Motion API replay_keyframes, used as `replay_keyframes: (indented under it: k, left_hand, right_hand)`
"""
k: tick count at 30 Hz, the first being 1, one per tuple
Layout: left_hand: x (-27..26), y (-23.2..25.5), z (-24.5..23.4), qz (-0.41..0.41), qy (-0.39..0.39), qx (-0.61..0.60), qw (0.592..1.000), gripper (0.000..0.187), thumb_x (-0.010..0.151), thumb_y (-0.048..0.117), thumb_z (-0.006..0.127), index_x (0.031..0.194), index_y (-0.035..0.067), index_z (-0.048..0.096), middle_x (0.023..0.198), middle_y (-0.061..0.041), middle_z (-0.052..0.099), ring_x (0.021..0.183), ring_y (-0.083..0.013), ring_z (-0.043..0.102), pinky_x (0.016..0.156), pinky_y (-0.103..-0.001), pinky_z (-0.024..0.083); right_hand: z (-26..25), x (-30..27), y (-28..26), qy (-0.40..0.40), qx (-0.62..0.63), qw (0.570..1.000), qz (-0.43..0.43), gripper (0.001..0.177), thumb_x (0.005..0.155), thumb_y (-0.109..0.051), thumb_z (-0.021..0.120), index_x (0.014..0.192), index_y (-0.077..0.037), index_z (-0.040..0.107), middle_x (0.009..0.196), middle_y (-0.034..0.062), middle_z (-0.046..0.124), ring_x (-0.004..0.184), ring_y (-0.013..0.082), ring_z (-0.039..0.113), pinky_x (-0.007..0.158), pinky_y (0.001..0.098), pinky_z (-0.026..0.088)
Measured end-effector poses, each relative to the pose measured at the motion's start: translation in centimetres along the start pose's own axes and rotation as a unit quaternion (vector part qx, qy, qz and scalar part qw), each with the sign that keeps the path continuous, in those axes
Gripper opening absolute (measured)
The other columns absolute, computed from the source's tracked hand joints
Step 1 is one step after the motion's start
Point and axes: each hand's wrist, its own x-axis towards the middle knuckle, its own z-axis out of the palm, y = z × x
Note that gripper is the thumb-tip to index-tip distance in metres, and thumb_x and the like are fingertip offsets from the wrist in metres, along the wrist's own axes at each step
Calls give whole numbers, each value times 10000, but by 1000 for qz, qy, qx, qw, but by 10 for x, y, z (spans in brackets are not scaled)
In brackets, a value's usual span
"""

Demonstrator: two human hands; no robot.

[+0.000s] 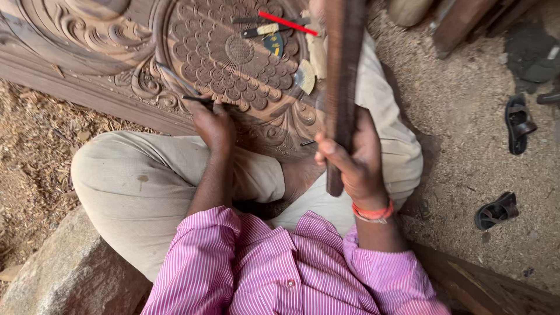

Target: The person carves a detailed floral pattern into a large wooden panel using a chisel and a wooden mallet. They repeatedly strike the chisel to shape the wood, occasionally adjusting the chisel's position and clearing away wood shavings.

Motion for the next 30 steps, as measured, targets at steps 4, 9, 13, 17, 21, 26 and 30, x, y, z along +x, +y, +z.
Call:
replay_keyframes:
  k: [4,9,13,17,21,26,30]
  left_hand:
    - [-1,21,-10,10,-17,39,999,250,924,26,675,1139,-28,561,1031,-234,710,983,-414,686,857,-506,531]
    - [6,34,-18,25,-60,49,997,245,946,19,648,1169,-12,550,1028,-214,724,976,-383,721,838,-492,567]
    - [1,40,-19,-4,-80,86,993,221,969,69,651,1128,-21,527,965,-203,712,917,-380,723,809,-499,563]
    - [-3,26,-15,93,-66,136,984,266,976,107,710,1127,-18,529,934,-242,681,892,-461,653,770,-554,501]
    - [-5,10,-7,125,-48,196,971,252,985,163,744,1099,43,554,948,-244,682,884,-462,652,763,-549,505]
    - [-2,36,-16,36,-89,98,991,378,963,103,674,1253,-49,486,1008,-249,710,933,-472,673,777,-561,510]
    - [-2,44,-19,46,-94,139,985,366,978,131,693,1224,-38,481,1016,-252,714,930,-460,686,799,-560,521]
  right_hand:
    - [14,35,7,-66,-14,997,20,658,953,-240,771,1430,30,408,1040,69,614,834,107,614,735,261,554]
    - [19,79,4,-188,-157,962,-124,672,1067,-281,770,1510,31,372,1279,104,605,1159,159,625,1040,288,532]
    - [30,116,14,-245,-319,885,-233,656,1084,-185,770,1562,-65,337,1504,154,538,1338,266,577,1168,372,510]
    - [62,156,41,-232,-524,777,-260,726,925,-119,809,1582,-196,508,1358,98,655,1176,298,673,1047,427,526]
    - [64,165,49,-243,-600,704,-292,676,838,-99,816,1474,-222,621,1152,96,675,1078,331,661,961,487,482]
    - [70,165,52,-206,-547,741,-332,693,834,-202,853,1477,-191,594,1177,85,661,1073,305,640,918,476,474]
    - [70,168,53,-220,-617,690,-308,625,892,-113,852,1463,-230,625,1077,63,672,1030,273,651,879,455,497]
